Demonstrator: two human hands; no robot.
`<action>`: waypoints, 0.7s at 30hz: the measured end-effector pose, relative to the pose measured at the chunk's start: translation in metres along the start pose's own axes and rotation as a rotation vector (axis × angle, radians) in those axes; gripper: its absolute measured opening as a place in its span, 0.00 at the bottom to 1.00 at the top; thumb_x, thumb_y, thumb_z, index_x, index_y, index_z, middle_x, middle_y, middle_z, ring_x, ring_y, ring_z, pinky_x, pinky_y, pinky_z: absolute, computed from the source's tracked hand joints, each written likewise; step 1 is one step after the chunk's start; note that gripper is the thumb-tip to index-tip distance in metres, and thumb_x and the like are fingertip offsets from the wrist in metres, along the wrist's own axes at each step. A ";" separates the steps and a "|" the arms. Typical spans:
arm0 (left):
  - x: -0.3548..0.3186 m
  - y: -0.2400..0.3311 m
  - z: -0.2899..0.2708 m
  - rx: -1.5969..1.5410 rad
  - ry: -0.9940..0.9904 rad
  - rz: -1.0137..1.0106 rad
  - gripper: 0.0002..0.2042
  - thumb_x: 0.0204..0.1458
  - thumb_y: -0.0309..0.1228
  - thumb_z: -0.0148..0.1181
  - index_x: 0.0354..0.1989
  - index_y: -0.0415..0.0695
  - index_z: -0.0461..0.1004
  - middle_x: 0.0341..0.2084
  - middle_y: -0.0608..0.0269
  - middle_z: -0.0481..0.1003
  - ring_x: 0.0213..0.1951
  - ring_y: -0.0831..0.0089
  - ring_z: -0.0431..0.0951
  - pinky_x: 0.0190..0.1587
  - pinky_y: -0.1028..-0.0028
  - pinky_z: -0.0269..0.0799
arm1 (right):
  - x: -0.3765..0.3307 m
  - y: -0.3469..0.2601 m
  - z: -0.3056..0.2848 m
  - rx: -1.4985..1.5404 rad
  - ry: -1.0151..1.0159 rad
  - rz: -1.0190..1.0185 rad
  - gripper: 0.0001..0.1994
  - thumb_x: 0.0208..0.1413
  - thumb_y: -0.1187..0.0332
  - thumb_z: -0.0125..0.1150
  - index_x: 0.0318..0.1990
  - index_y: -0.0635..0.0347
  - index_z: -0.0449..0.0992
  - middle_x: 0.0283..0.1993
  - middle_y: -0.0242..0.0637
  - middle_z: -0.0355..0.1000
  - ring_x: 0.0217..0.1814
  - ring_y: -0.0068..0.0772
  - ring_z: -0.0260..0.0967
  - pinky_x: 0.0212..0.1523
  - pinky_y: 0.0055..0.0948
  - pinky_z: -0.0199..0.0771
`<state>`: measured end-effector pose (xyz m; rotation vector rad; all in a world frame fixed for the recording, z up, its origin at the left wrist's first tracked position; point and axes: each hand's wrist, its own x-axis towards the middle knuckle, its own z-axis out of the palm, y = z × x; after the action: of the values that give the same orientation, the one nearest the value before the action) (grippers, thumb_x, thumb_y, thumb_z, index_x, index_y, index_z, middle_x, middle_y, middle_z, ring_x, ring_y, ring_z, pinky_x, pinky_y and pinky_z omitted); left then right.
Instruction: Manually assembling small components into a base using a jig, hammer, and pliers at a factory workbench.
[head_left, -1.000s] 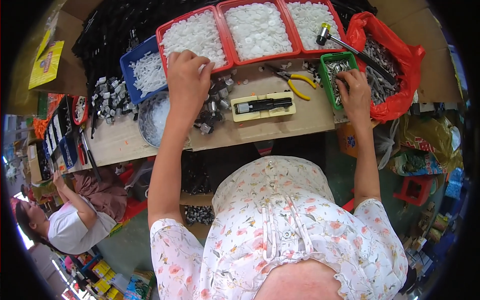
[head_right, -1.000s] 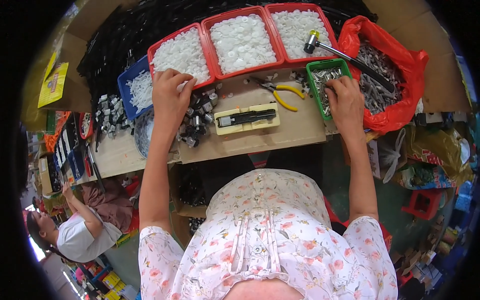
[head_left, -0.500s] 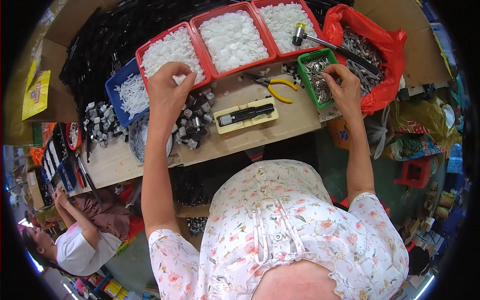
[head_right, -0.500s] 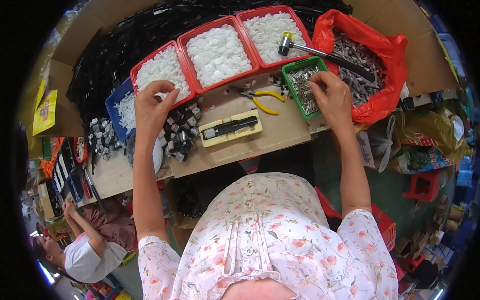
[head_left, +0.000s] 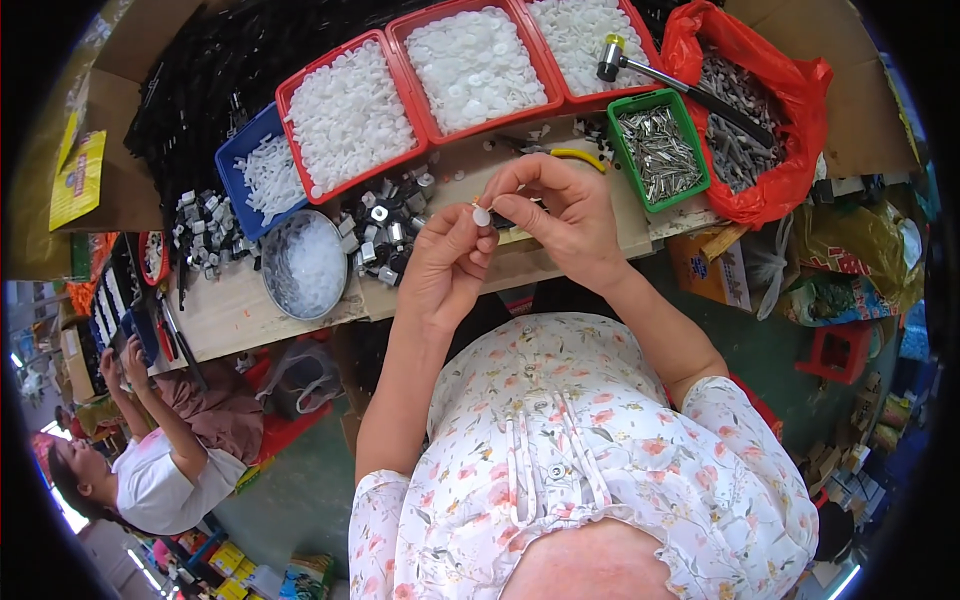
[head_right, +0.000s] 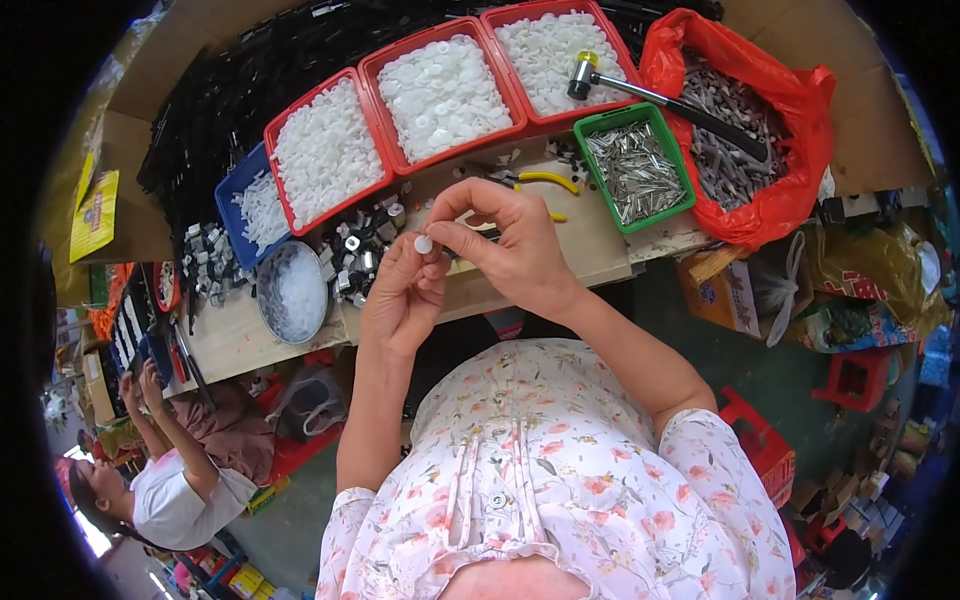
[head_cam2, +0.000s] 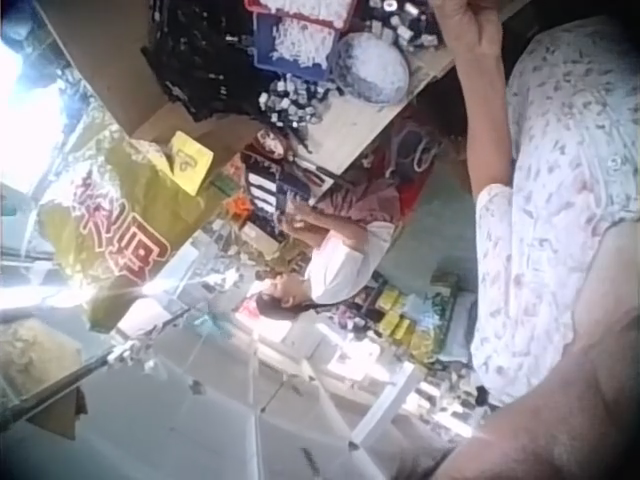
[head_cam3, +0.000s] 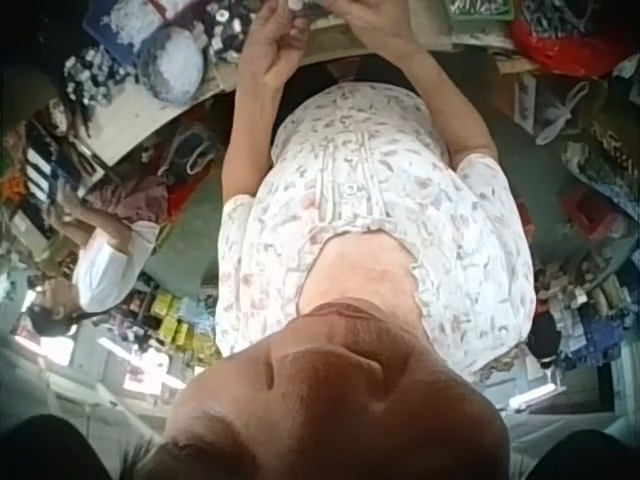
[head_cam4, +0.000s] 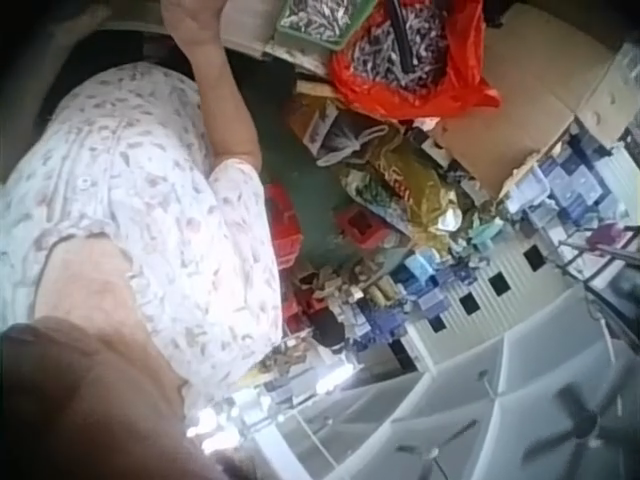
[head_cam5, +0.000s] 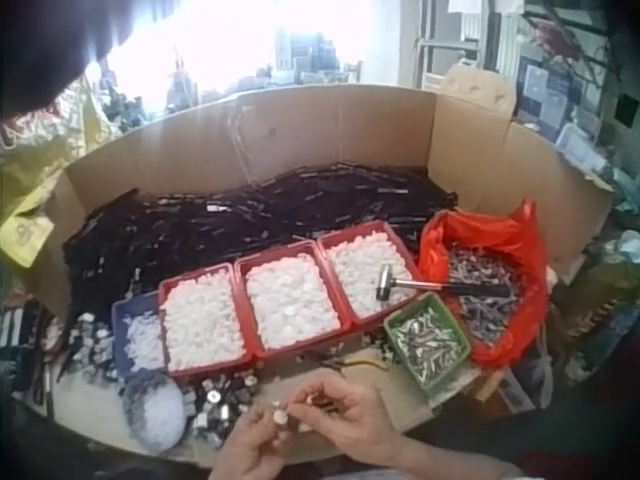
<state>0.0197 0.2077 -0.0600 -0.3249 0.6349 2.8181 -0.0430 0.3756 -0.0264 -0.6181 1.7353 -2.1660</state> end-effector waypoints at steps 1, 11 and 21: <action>-0.001 -0.001 0.000 -0.006 0.001 0.005 0.06 0.57 0.28 0.66 0.40 0.41 0.79 0.32 0.65 0.78 0.33 0.77 0.75 0.33 0.85 0.73 | 0.000 0.001 0.002 -0.020 -0.006 -0.003 0.05 0.60 0.78 0.62 0.42 0.68 0.75 0.41 0.37 0.75 0.45 0.23 0.73 0.48 0.24 0.74; -0.006 -0.002 -0.007 -0.109 0.027 -0.005 0.06 0.57 0.27 0.65 0.41 0.41 0.79 0.34 0.64 0.79 0.33 0.77 0.77 0.35 0.84 0.75 | 0.003 0.001 0.009 -0.152 -0.024 -0.053 0.04 0.58 0.79 0.63 0.39 0.70 0.76 0.40 0.38 0.75 0.44 0.26 0.73 0.46 0.25 0.73; -0.010 -0.011 0.005 -0.158 0.165 0.015 0.07 0.58 0.26 0.63 0.43 0.39 0.78 0.34 0.64 0.79 0.33 0.78 0.78 0.34 0.84 0.75 | -0.004 -0.001 0.008 -0.357 0.039 -0.162 0.05 0.54 0.79 0.67 0.36 0.68 0.77 0.39 0.38 0.77 0.43 0.28 0.74 0.45 0.27 0.73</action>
<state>0.0315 0.2177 -0.0573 -0.5885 0.4479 2.8826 -0.0354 0.3707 -0.0241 -0.8329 2.1851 -1.9915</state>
